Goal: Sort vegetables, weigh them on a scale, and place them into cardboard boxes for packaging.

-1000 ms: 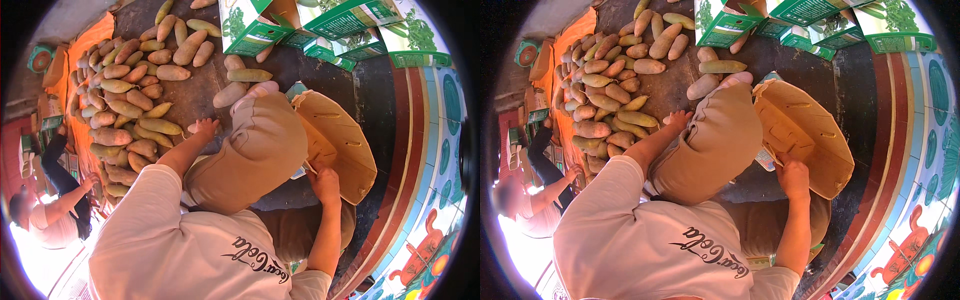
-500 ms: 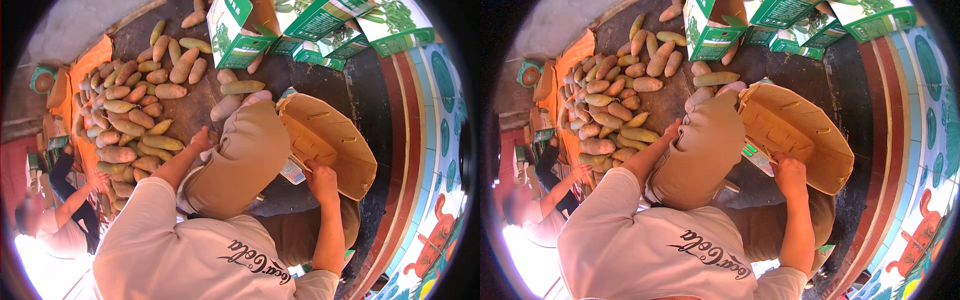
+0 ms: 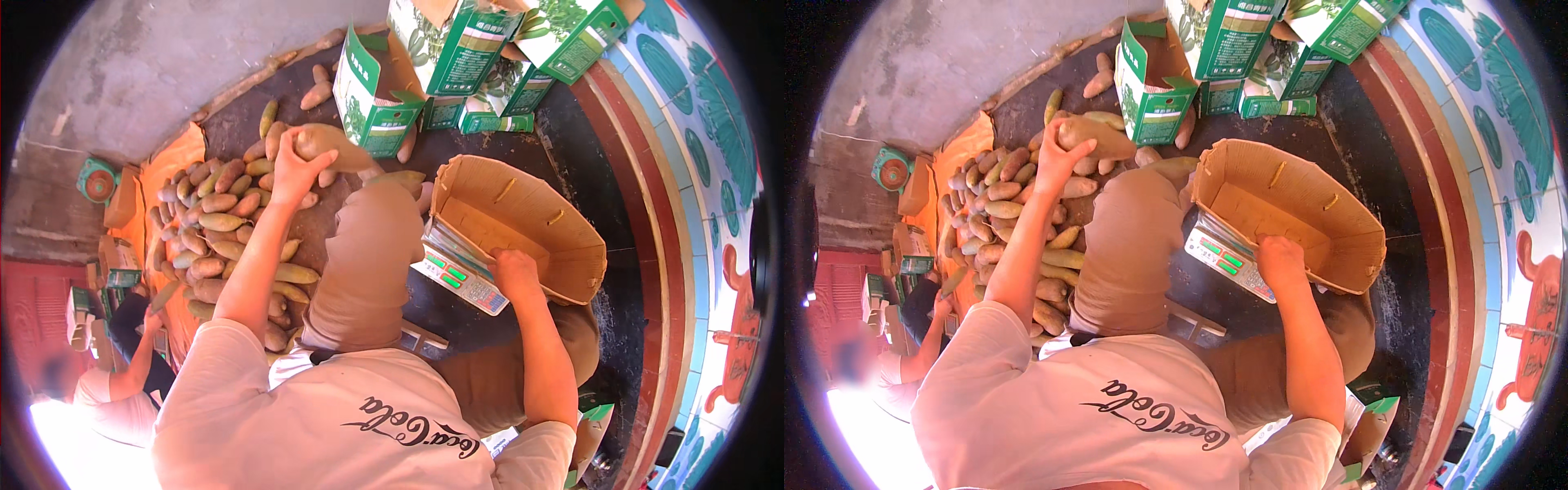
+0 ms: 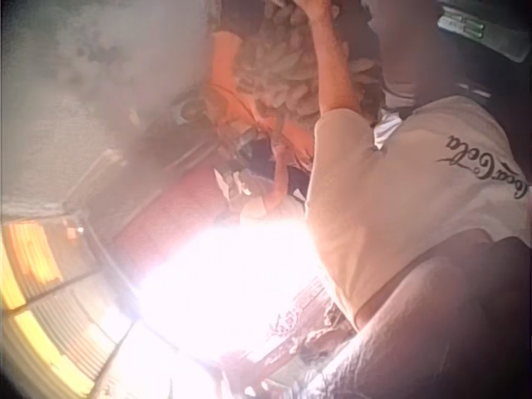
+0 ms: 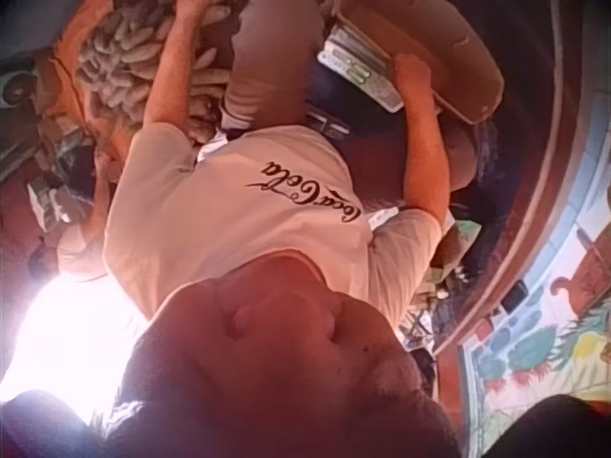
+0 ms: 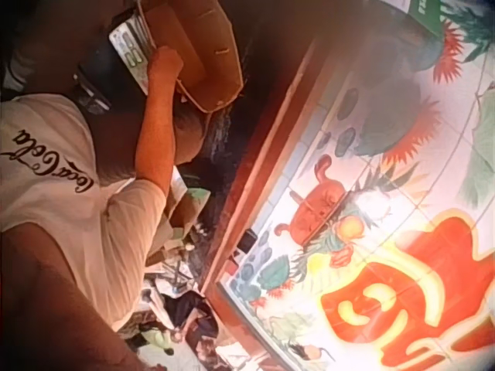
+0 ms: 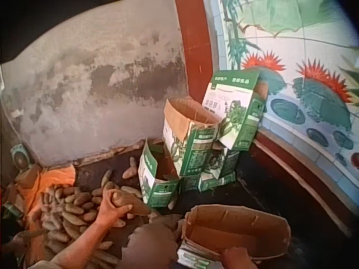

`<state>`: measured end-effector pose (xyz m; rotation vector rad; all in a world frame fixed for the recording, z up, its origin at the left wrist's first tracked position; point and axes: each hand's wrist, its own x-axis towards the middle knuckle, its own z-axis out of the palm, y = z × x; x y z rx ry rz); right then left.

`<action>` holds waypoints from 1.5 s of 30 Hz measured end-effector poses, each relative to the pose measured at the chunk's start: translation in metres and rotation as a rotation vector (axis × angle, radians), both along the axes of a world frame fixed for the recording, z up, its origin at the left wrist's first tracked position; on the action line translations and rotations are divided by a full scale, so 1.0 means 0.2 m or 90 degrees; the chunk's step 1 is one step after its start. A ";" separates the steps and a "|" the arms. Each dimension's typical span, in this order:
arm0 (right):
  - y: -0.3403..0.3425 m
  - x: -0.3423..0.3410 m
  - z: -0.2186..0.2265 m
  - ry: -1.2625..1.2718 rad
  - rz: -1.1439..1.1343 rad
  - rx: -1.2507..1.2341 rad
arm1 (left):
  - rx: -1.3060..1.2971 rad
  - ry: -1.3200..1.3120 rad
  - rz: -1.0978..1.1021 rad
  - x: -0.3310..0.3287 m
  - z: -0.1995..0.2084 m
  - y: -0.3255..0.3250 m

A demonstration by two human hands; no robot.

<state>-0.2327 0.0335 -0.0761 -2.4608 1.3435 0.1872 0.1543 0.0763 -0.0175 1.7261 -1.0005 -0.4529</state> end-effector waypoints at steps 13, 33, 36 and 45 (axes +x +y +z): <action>-0.03 0.01 0.22 -0.431 -0.160 0.025 | 0.128 -0.013 -0.365 -0.81 0.19 -0.30; -0.13 -0.13 0.20 0.195 -0.183 0.112 | 0.437 -0.754 -0.821 -0.99 -0.01 -0.18; -0.15 -0.15 0.15 0.207 -0.203 0.104 | 0.492 -0.807 -0.766 -1.04 0.04 -0.18; -0.14 -0.09 0.14 -0.001 -0.153 0.075 | 0.384 -0.859 -0.769 -1.06 0.02 -0.18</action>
